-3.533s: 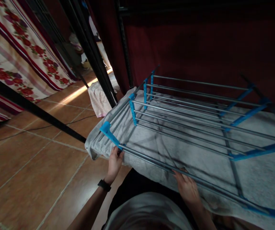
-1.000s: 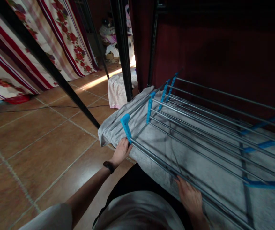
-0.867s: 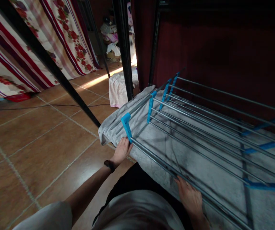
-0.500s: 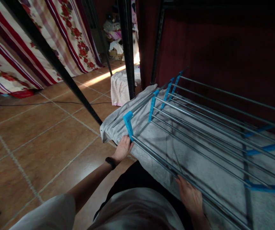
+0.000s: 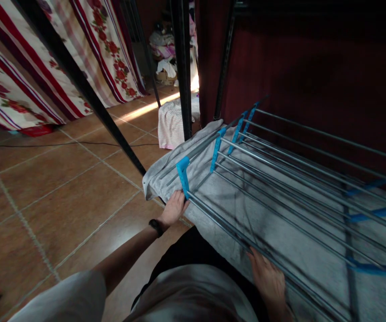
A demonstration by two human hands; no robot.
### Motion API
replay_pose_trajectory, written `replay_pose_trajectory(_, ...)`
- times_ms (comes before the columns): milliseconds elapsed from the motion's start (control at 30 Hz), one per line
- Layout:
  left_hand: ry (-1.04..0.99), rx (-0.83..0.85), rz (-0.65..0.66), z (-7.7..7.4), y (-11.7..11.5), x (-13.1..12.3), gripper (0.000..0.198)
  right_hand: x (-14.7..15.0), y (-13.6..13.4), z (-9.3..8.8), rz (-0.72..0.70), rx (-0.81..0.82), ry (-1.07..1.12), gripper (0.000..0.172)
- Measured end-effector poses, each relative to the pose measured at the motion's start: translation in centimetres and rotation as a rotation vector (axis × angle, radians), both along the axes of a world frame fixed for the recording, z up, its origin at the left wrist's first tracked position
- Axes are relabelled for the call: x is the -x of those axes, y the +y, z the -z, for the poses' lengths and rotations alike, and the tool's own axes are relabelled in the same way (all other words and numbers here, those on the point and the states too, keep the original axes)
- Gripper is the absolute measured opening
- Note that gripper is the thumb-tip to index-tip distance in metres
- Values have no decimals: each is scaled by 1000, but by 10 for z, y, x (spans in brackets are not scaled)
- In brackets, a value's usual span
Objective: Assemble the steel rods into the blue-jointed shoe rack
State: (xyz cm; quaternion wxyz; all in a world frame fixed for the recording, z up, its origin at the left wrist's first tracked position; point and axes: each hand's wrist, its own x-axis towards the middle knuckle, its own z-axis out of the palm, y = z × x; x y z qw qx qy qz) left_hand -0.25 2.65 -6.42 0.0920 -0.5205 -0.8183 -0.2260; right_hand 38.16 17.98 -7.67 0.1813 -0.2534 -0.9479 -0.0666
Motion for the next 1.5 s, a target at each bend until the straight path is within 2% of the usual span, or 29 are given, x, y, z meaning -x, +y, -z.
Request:
replay_pose_trajectory(200,14,-5,-37,-2,1,-2,21,1,-2,-1,16,0,-7,36)
replay_pose_trajectory(400,-175,-38,-15,-12,3,3,18,6,-3,-4,20,-8,32,37)
replay_pose_trajectory(600,-261,-80,-40,-17,6,6,18,10,-3,-7,13,-5,51,41)
replay_pose_trajectory(867,-331,-156,-89,-23,31,20,15,21,8,-16,4,34,53,35)
replay_pose_trajectory(1033,-345,-108,-92,-27,43,28,18,34,15,-11,4,7,148,38)
replay_pose_trajectory(1200,-349,-116,-63,-22,40,31,28,39,16,-5,38,-87,202,45)
replay_pose_trajectory(1367,-385,-117,-46,-17,34,35,31,29,20,-3,21,-166,270,36)
replay_pose_trajectory(1500,-414,-118,-40,-15,32,39,32,-5,27,0,19,-177,338,26)
